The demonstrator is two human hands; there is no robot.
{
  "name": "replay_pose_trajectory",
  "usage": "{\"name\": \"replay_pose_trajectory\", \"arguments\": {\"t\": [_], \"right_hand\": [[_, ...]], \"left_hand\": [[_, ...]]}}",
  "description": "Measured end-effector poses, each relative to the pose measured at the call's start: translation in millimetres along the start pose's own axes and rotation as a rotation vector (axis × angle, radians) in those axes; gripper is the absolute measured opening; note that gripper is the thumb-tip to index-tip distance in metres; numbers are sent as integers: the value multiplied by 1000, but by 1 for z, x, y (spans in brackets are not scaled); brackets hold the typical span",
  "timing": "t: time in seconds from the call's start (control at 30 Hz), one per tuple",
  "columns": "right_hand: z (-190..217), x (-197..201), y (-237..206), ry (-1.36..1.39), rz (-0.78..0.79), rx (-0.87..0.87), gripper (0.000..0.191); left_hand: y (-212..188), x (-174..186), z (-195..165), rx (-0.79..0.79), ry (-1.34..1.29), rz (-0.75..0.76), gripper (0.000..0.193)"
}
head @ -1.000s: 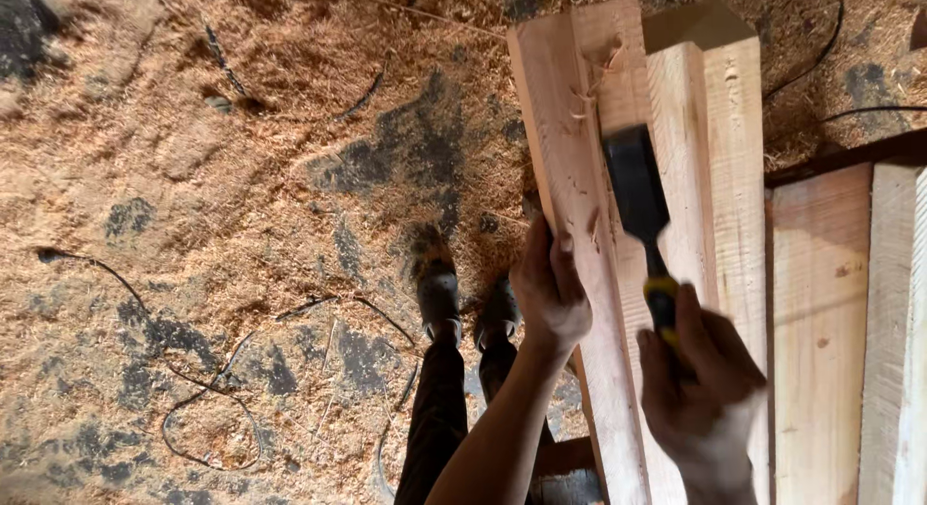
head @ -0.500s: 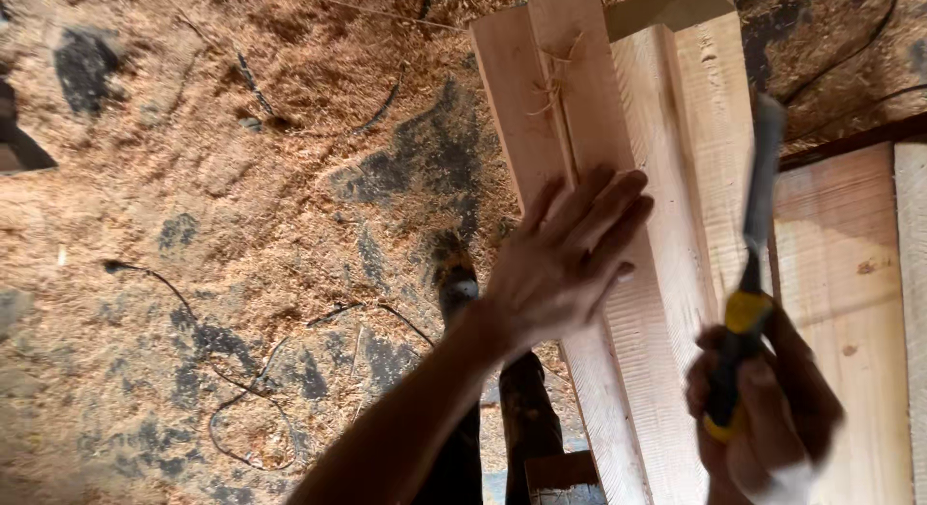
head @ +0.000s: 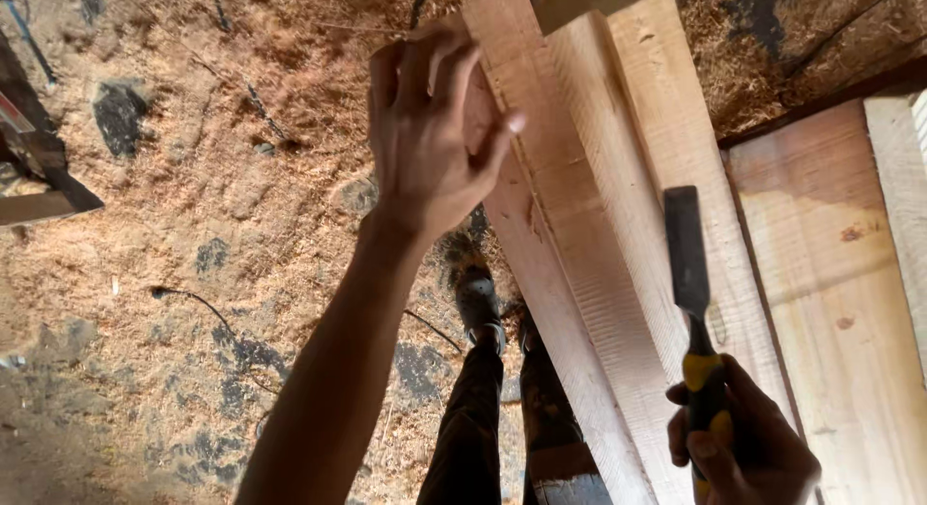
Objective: The person uses a scraper to remove surface material from several wooden planks. They hold the planks with one hand and scrape along the grain with the other, occasionally wiping away shavings. The planks remain on a workbench throughout the clip.
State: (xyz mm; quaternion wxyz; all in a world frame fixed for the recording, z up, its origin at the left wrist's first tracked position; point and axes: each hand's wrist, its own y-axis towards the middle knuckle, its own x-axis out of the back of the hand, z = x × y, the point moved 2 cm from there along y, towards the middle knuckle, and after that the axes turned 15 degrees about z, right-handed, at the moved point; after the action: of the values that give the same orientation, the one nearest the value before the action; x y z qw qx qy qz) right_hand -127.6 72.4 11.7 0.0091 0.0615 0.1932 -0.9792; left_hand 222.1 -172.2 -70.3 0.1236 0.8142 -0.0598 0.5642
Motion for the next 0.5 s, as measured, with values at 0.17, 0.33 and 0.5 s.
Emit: {"name": "replay_pose_trajectory", "arguments": {"t": [0.17,0.33,0.5], "right_hand": [[4,0,1,-16,9,-31,75],[19,-28,22,-326,38,-102,67],[25,-61,55,-262,190,-161,69]], "left_hand": [[-9,-9,-29,87,-83,-118,63],[-47,-27,-71,273,-397,-191,52],[-56,-53,-70,630,-1334,-231,48]]}}
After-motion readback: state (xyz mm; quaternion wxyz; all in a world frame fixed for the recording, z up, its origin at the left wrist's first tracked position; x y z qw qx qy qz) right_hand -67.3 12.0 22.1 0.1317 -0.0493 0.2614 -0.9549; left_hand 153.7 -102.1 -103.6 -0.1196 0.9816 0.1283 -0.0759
